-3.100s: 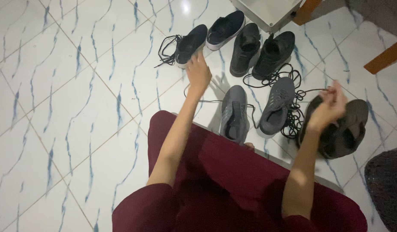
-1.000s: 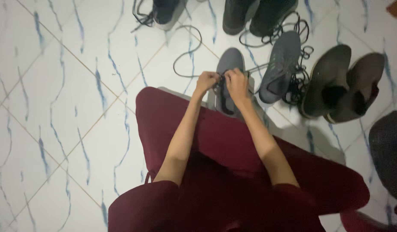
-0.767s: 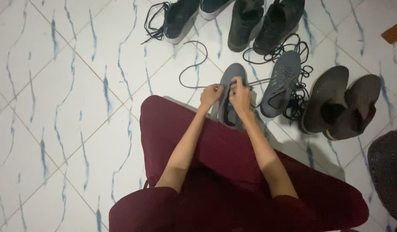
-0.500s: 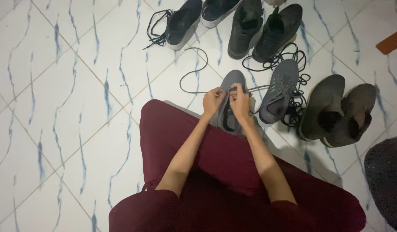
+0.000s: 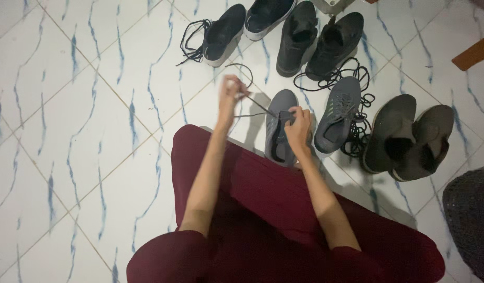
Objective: The person sits on the floor and re-laces a pair of gray sneakers. They thread the laces through the eyelets, pull them tight, and tie a knot, repeating the process for both shoes.
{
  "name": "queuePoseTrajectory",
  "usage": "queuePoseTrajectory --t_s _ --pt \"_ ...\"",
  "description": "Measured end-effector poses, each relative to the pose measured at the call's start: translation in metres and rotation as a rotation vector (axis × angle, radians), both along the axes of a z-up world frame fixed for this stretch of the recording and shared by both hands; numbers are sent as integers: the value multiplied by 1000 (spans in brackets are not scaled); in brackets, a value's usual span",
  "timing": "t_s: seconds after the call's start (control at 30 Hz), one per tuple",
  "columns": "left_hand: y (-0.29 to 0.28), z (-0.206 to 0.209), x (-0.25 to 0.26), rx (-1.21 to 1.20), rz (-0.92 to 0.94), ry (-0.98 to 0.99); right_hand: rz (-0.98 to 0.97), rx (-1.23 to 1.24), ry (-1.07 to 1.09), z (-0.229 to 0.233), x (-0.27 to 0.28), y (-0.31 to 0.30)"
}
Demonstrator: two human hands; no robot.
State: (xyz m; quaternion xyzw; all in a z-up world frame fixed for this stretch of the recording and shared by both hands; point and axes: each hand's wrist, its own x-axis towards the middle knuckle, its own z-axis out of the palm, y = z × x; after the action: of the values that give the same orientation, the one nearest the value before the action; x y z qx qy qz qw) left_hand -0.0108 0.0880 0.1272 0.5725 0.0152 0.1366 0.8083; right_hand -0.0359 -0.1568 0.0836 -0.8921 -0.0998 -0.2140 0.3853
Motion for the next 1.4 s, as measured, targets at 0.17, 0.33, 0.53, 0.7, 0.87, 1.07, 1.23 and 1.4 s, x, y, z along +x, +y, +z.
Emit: queuePoseTrajectory --t_s 0.17,0.33,0.53,0.7,0.87,1.07,1.23,1.4 --pt "90 80 -25 104 185 -99 -67 47 187 -26 11 -9" --pt "166 131 -61 125 274 -177 -66 46 209 -46 14 -11" --pt "217 153 -89 105 398 -294 -75 -45 169 -47 14 -17" --pt "257 182 -103 277 547 -448 -76 -34 169 -38 12 -19" --pt "245 200 -109 348 555 -461 -47 -38 216 -30 10 -16" --pt "209 196 -103 465 217 -28 -52 -18 259 -36 14 -20" --pt "164 93 -49 611 -291 332 -70 -32 270 -43 18 -21" --pt "79 -68 12 1269 -455 214 -55 36 309 -38 15 -20"
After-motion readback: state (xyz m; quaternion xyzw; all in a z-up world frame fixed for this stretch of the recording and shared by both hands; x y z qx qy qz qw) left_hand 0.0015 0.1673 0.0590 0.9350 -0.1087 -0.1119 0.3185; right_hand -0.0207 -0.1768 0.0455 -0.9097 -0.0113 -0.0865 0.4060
